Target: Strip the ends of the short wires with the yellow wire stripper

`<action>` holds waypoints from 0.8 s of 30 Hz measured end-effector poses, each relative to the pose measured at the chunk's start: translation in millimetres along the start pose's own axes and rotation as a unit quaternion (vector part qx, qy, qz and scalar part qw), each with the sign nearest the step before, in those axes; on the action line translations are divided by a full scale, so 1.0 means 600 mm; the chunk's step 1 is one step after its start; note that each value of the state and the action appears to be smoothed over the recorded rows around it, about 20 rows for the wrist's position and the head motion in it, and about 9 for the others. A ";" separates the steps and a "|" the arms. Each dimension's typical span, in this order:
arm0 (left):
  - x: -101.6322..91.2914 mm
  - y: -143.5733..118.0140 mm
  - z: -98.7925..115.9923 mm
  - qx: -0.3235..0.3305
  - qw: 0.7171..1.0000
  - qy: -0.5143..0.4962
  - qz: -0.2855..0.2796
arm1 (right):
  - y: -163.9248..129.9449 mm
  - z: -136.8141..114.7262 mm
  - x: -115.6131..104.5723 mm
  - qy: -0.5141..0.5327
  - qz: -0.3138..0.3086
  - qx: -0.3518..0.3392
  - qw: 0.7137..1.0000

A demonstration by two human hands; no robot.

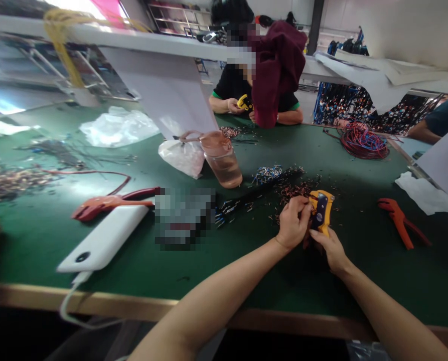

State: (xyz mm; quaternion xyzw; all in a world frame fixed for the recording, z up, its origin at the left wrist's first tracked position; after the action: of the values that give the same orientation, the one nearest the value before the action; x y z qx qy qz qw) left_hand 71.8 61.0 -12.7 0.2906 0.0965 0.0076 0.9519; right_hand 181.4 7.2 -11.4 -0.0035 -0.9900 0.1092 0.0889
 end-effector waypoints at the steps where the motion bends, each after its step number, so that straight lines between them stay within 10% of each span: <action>1: 0.001 -0.001 0.001 0.010 1.000 0.012 -0.003 | 0.000 0.001 -0.001 -0.001 0.005 0.002 1.000; 24: -0.001 0.006 0.022 0.241 0.950 0.199 -0.015 | -0.008 0.005 -0.008 -0.095 0.010 -0.032 0.995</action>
State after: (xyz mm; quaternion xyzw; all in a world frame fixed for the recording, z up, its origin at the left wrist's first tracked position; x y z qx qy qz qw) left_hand 73.6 56.5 0.3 0.5023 0.2869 0.0272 0.8153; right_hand 185.4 1.8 -13.8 -0.0061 -0.9969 0.0783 -0.0072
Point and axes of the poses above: each hand's wrist, its own y-axis towards the middle knuckle, its own x-axis out of the palm, z = x × y, the point moved 2 cm from there along y, towards the middle knuckle, and after that the axes turned 5 degrees about x, right-handed, at the moved point
